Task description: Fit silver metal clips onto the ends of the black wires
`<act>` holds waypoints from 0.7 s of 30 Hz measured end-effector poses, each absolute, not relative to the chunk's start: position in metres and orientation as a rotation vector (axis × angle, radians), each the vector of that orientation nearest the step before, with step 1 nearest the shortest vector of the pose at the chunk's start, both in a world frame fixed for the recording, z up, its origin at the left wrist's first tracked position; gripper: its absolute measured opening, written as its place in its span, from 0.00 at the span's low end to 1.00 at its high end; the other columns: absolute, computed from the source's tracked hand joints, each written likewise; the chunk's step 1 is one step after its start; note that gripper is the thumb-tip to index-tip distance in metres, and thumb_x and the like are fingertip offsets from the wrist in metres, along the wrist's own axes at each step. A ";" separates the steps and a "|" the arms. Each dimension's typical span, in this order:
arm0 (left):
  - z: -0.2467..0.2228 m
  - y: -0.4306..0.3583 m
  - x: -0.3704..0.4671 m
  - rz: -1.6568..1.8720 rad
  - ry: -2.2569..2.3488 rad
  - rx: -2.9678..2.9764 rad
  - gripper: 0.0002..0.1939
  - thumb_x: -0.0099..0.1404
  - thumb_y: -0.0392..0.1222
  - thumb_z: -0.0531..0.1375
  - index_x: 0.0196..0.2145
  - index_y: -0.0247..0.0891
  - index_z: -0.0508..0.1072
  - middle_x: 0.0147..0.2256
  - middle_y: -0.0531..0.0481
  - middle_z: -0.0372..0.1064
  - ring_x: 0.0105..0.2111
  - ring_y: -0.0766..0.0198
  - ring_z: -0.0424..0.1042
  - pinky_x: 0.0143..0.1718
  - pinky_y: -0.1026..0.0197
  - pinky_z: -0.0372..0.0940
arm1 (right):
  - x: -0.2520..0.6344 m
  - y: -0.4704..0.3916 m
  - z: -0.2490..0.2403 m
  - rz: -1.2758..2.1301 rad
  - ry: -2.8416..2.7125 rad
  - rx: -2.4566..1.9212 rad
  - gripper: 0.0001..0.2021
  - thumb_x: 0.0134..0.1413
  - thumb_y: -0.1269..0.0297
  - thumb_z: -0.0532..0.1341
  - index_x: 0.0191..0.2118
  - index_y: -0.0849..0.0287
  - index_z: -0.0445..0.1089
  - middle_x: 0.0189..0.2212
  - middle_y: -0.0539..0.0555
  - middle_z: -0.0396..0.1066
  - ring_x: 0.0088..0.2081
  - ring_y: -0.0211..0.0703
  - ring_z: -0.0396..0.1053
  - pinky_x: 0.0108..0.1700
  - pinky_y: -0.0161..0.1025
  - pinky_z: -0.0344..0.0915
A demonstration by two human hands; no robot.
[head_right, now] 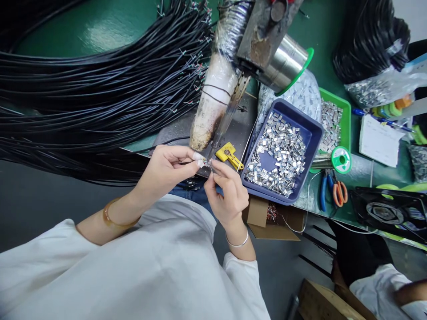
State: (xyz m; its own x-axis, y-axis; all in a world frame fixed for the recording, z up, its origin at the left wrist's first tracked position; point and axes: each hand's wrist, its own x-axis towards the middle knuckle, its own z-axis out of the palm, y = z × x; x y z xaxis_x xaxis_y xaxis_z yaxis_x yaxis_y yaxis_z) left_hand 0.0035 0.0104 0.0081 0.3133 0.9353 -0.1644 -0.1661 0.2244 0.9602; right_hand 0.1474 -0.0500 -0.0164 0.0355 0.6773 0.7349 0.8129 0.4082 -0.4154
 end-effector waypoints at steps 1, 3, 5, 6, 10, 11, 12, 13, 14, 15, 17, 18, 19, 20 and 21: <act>0.008 0.011 0.004 0.941 0.932 1.046 0.03 0.53 0.35 0.64 0.24 0.33 0.78 0.26 0.50 0.76 0.27 0.68 0.70 0.30 0.68 0.67 | 0.147 -0.050 -0.016 -0.128 -1.671 -1.312 0.10 0.55 0.76 0.65 0.38 0.55 0.68 0.44 0.53 0.79 0.43 0.40 0.80 0.43 0.37 0.80; 0.009 0.011 0.005 0.944 0.934 1.041 0.03 0.53 0.34 0.64 0.23 0.33 0.77 0.25 0.51 0.75 0.27 0.68 0.71 0.31 0.68 0.68 | 0.147 -0.049 -0.016 -0.042 -1.642 -1.306 0.10 0.55 0.76 0.64 0.39 0.55 0.68 0.45 0.54 0.78 0.44 0.41 0.79 0.44 0.40 0.81; 0.010 0.011 0.006 0.945 0.948 1.048 0.04 0.53 0.35 0.64 0.23 0.33 0.77 0.22 0.52 0.72 0.25 0.68 0.70 0.29 0.68 0.67 | 0.147 -0.049 -0.015 0.001 -1.622 -1.313 0.09 0.56 0.76 0.64 0.40 0.55 0.69 0.46 0.54 0.78 0.44 0.42 0.79 0.44 0.41 0.81; 0.010 0.011 0.006 0.949 0.953 1.058 0.04 0.54 0.35 0.64 0.23 0.33 0.77 0.21 0.53 0.70 0.24 0.69 0.69 0.28 0.68 0.66 | 0.147 -0.049 -0.014 0.002 -1.619 -1.319 0.09 0.56 0.76 0.64 0.40 0.55 0.69 0.46 0.54 0.78 0.44 0.42 0.79 0.44 0.42 0.81; 0.010 0.010 0.006 0.970 0.952 1.100 0.05 0.56 0.37 0.64 0.25 0.33 0.78 0.20 0.54 0.69 0.22 0.70 0.67 0.25 0.69 0.64 | 0.145 -0.048 -0.009 -0.044 -1.623 -1.333 0.10 0.55 0.77 0.65 0.39 0.56 0.70 0.45 0.54 0.78 0.44 0.43 0.79 0.43 0.43 0.82; 0.010 0.010 0.006 0.973 0.949 1.101 0.05 0.56 0.37 0.64 0.25 0.33 0.79 0.21 0.53 0.70 0.22 0.70 0.67 0.25 0.69 0.64 | 0.145 -0.048 -0.008 -0.049 -1.624 -1.337 0.10 0.54 0.77 0.66 0.39 0.56 0.71 0.45 0.54 0.78 0.45 0.43 0.79 0.44 0.43 0.82; 0.009 0.010 0.005 0.974 0.948 1.100 0.05 0.56 0.37 0.64 0.26 0.33 0.79 0.22 0.52 0.71 0.23 0.69 0.68 0.25 0.69 0.64 | 0.144 -0.049 -0.007 -0.049 -1.624 -1.340 0.10 0.54 0.78 0.66 0.39 0.56 0.71 0.45 0.54 0.78 0.45 0.43 0.79 0.44 0.43 0.82; 0.009 0.010 0.005 0.973 0.945 1.097 0.05 0.56 0.37 0.64 0.25 0.33 0.79 0.22 0.52 0.72 0.23 0.69 0.68 0.26 0.68 0.64 | 0.144 -0.049 -0.006 -0.047 -1.626 -1.340 0.10 0.54 0.78 0.66 0.39 0.56 0.71 0.45 0.54 0.78 0.45 0.42 0.79 0.44 0.42 0.82; 0.009 0.011 0.005 0.969 0.939 1.092 0.05 0.56 0.36 0.64 0.25 0.33 0.79 0.23 0.52 0.73 0.24 0.69 0.68 0.26 0.68 0.65 | 0.144 -0.049 -0.006 -0.048 -1.630 -1.336 0.10 0.53 0.78 0.66 0.39 0.56 0.71 0.45 0.54 0.78 0.44 0.42 0.79 0.44 0.41 0.82; 0.009 0.011 0.004 0.964 0.934 1.087 0.05 0.55 0.36 0.64 0.25 0.33 0.79 0.23 0.52 0.73 0.24 0.69 0.68 0.27 0.68 0.65 | 0.144 -0.049 -0.006 -0.050 -1.635 -1.332 0.10 0.53 0.78 0.66 0.38 0.56 0.71 0.45 0.54 0.78 0.44 0.42 0.79 0.44 0.41 0.81; 0.010 0.012 0.003 0.944 0.930 1.076 0.04 0.55 0.35 0.64 0.24 0.33 0.79 0.23 0.52 0.73 0.24 0.70 0.68 0.27 0.68 0.65 | 0.145 -0.050 -0.007 -0.053 -1.650 -1.334 0.09 0.54 0.77 0.66 0.37 0.56 0.69 0.44 0.53 0.79 0.43 0.41 0.79 0.43 0.39 0.81; 0.010 0.012 0.003 0.934 0.932 1.069 0.04 0.54 0.35 0.64 0.24 0.33 0.78 0.22 0.52 0.73 0.24 0.70 0.68 0.27 0.68 0.65 | 0.146 -0.050 -0.007 -0.052 -1.656 -1.339 0.09 0.54 0.76 0.65 0.37 0.55 0.69 0.44 0.53 0.79 0.43 0.40 0.79 0.43 0.39 0.81; 0.010 0.012 0.003 0.926 0.938 1.061 0.04 0.54 0.35 0.64 0.24 0.33 0.78 0.22 0.52 0.73 0.24 0.70 0.68 0.28 0.68 0.65 | 0.146 -0.050 -0.008 -0.047 -1.658 -1.345 0.09 0.55 0.76 0.65 0.37 0.55 0.68 0.44 0.52 0.79 0.43 0.40 0.80 0.43 0.39 0.81; 0.011 0.012 0.003 0.920 0.946 1.054 0.04 0.53 0.35 0.65 0.24 0.32 0.78 0.22 0.52 0.73 0.24 0.69 0.68 0.28 0.68 0.65 | 0.147 -0.050 -0.008 -0.040 -1.658 -1.349 0.09 0.55 0.75 0.65 0.37 0.55 0.68 0.44 0.52 0.79 0.42 0.40 0.80 0.43 0.39 0.81; 0.011 0.012 0.003 0.916 0.954 1.051 0.04 0.53 0.35 0.65 0.24 0.32 0.79 0.23 0.51 0.73 0.24 0.69 0.68 0.27 0.68 0.65 | 0.147 -0.050 -0.008 -0.034 -1.656 -1.353 0.08 0.56 0.75 0.65 0.37 0.55 0.68 0.44 0.52 0.79 0.42 0.40 0.80 0.43 0.39 0.80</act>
State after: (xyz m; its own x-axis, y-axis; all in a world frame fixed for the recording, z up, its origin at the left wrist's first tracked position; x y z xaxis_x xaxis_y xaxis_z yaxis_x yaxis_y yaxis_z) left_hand 0.0027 0.0116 0.0111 0.3149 0.9312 -0.1834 -0.1457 0.2383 0.9602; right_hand 0.1473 -0.0503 -0.0082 0.0778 0.7399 0.6682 0.7664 0.3843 -0.5147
